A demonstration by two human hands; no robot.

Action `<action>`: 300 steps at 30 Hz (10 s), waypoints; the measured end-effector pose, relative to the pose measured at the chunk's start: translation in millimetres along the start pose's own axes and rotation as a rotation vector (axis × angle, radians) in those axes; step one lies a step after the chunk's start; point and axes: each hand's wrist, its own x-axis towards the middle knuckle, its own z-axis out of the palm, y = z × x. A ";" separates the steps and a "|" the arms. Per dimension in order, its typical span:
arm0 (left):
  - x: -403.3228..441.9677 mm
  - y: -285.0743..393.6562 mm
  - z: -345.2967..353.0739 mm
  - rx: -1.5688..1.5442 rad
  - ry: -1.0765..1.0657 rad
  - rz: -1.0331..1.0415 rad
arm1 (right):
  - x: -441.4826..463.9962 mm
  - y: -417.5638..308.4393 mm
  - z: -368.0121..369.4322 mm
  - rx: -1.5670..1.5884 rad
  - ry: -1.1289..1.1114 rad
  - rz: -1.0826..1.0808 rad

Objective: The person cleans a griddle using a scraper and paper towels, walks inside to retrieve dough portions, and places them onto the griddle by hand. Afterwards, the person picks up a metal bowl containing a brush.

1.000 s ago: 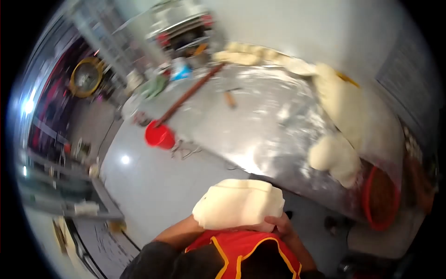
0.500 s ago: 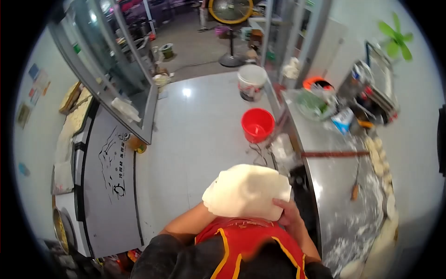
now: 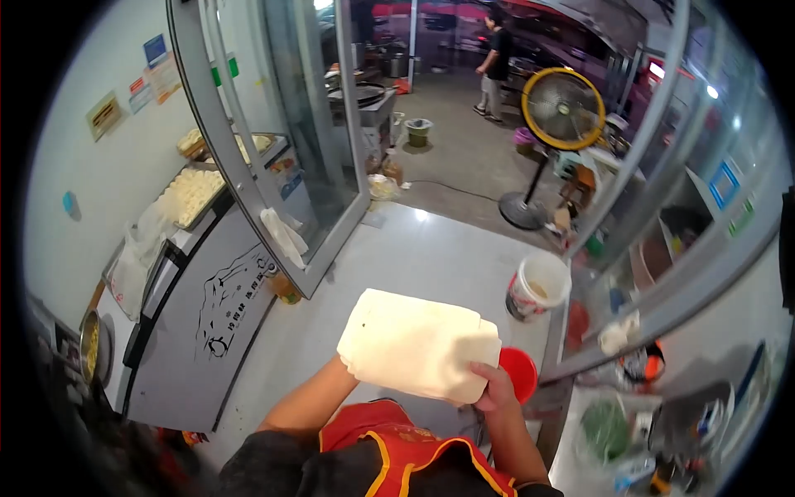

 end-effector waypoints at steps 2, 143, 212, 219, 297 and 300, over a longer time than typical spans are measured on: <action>28.5 -16.8 -66.0 -0.356 0.150 0.013 | 64.7 -29.6 -5.9 -0.040 -0.034 0.073; 1517.0 600.4 -1150.3 0.672 1.995 -0.934 | 2326.9 -559.7 199.9 -1.699 -1.527 0.022; 1522.5 545.4 -1109.0 0.709 1.681 -0.163 | 2214.8 -590.0 158.9 -1.598 -1.367 0.070; 1513.8 550.1 -1122.8 0.815 1.596 -0.506 | 2239.1 -575.5 162.3 -1.802 -1.344 0.104; 1602.0 599.4 -1300.3 1.506 1.462 -0.404 | 2375.3 -500.2 201.0 -1.949 -1.472 -0.744; 1600.9 600.6 -1316.5 1.515 1.511 -0.446 | 2370.9 -490.5 201.0 -2.079 -1.426 -0.735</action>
